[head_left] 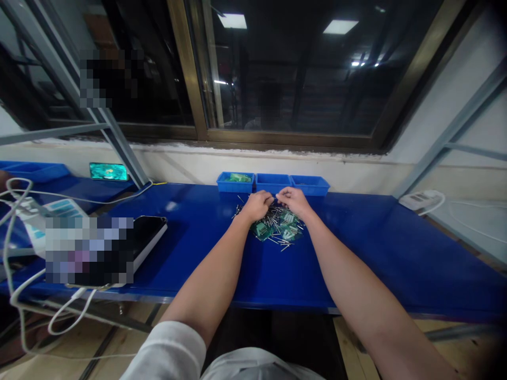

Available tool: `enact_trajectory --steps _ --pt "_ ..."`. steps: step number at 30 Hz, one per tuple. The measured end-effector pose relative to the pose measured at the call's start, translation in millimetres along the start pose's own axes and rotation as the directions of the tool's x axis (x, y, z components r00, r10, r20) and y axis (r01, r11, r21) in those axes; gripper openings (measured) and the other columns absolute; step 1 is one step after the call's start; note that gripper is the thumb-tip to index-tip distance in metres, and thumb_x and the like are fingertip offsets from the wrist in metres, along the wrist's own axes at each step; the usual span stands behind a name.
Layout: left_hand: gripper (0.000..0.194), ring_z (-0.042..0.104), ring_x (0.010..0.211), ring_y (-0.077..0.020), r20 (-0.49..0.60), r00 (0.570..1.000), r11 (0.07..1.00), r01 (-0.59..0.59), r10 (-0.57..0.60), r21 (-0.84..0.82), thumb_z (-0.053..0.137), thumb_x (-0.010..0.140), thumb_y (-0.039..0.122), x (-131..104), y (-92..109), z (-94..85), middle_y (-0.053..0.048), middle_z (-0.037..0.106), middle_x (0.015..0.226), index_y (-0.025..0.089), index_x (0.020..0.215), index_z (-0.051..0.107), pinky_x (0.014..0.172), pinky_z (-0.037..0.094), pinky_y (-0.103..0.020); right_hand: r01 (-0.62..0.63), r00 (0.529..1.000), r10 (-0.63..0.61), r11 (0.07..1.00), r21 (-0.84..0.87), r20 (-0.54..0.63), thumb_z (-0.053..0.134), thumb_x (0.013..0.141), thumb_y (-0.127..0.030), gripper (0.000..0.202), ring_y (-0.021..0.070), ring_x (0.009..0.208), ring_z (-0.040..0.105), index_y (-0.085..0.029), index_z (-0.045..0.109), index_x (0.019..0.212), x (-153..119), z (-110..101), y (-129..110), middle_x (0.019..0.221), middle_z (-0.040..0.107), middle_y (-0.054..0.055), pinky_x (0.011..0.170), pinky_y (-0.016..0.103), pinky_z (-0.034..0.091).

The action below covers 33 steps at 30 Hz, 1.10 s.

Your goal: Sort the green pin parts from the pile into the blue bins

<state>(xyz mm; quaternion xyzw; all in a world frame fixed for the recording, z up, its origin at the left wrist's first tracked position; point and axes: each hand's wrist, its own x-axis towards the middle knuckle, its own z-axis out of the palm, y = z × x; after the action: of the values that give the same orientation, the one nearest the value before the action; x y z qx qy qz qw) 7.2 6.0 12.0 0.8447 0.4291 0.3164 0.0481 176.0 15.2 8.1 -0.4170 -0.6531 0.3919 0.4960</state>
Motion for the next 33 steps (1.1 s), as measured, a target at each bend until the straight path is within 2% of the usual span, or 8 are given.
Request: enact_trajectory --steps 5,11,19,24,26,28,31,33 --pt "0.03 0.054 0.075 -0.0151 -0.016 0.999 0.999 0.036 -0.036 -0.002 0.037 0.089 0.03 0 -2 1.2 -0.004 0.058 0.078 0.017 0.075 0.06 0.072 0.04 -0.027 -0.011 1.0 0.011 0.998 -0.054 0.005 0.068 0.062 -0.05 0.035 0.0112 0.049 0.051 -0.016 0.059 0.069 -1 -1 0 0.06 0.063 0.004 0.05 0.025 0.042" --pt "0.04 0.055 0.073 -0.0144 0.007 0.996 0.995 0.086 -0.086 -0.046 0.032 0.091 0.034 1 5 -3.1 -0.004 0.059 0.077 0.016 0.067 0.058 0.075 0.039 -0.028 -0.036 0.999 0.034 0.996 -0.082 -0.022 0.065 0.065 -0.053 0.036 0.0112 0.046 0.051 -0.017 0.058 0.064 -1 1 -1 0.057 0.062 0.004 0.047 0.025 0.042" --pt "0.041 0.056 0.079 -0.0152 0.022 0.993 0.991 0.121 -0.12 -0.061 0.031 0.091 0.034 1 8 -5.1 -0.004 0.06 0.081 0.016 0.067 0.058 0.078 0.038 -0.029 -0.01 0.999 0.014 0.993 0.114 -0.036 0.071 0.058 -0.049 0.037 0.0121 0.05 0.053 -0.016 0.061 0.073 2 1 3 0.061 0.064 0.004 0.045 0.024 0.038" --pt "0.042 0.056 0.087 -0.0181 0.007 0.985 0.984 0.174 -0.174 -0.03 0.029 0.091 0.043 1 6 -4.0 -0.005 0.061 0.087 0.018 0.078 0.059 0.079 0.038 -0.031 0.017 0.998 -0.008 0.991 0.134 -0.068 0.066 0.063 -0.047 0.033 0.0139 0.055 0.056 -0.016 0.062 0.074 3 -4 4 0.065 0.065 0.004 0.048 0.025 0.039" --pt "0.041 0.055 0.092 -0.0199 -0.029 0.977 0.977 0.211 -0.211 -0.021 0.029 0.091 0.045 1 4 -3.7 -0.006 0.062 0.092 0.019 0.086 0.059 0.081 0.037 -0.033 0.067 0.988 -0.065 0.998 0.01 -0.142 0.063 0.067 -0.045 0.029 0.0152 0.06 0.058 -0.017 0.063 0.075 3 -8 3 0.069 0.066 0.005 0.055 0.027 0.043" --pt "0.039 0.054 0.096 -0.0214 -0.058 0.968 0.969 0.245 -0.246 -0.018 0.029 0.091 0.046 1 2 -3.4 -0.006 0.062 0.096 0.02 0.091 0.059 0.083 0.037 -0.036 0.112 0.966 -0.158 0.968 -0.224 -0.203 0.062 0.069 -0.04 0.024 0.0171 0.069 0.059 -0.017 0.064 0.077 2 -11 2 0.074 0.067 0.005 0.067 0.031 0.045" --pt "0.037 0.054 0.099 -0.0225 -0.073 0.953 0.956 0.294 -0.294 -0.012 0.031 0.09 0.044 1 0 -3.1 -0.007 0.061 0.1 0.02 0.095 0.059 0.085 0.036 -0.038 0.115 0.946 -0.26 0.828 -0.549 -0.193 0.06 0.07 -0.032 0.021 0.0213 0.083 0.057 -0.018 0.066 0.084 3 -15 3 0.084 0.067 0.006 0.081 0.037 0.043" --pt "0.034 0.053 0.101 -0.0225 -0.06 0.948 0.95 0.312 -0.312 -0.008 0.033 0.09 0.042 1 -1 -2.7 -0.007 0.061 0.101 0.021 0.095 0.06 0.087 0.036 -0.039 0.091 0.944 -0.274 0.752 -0.652 -0.184 0.058 0.071 -0.031 0.024 0.0241 0.093 0.053 -0.019 0.065 0.091 4 -17 4 0.093 0.067 0.006 0.086 0.041 0.04"
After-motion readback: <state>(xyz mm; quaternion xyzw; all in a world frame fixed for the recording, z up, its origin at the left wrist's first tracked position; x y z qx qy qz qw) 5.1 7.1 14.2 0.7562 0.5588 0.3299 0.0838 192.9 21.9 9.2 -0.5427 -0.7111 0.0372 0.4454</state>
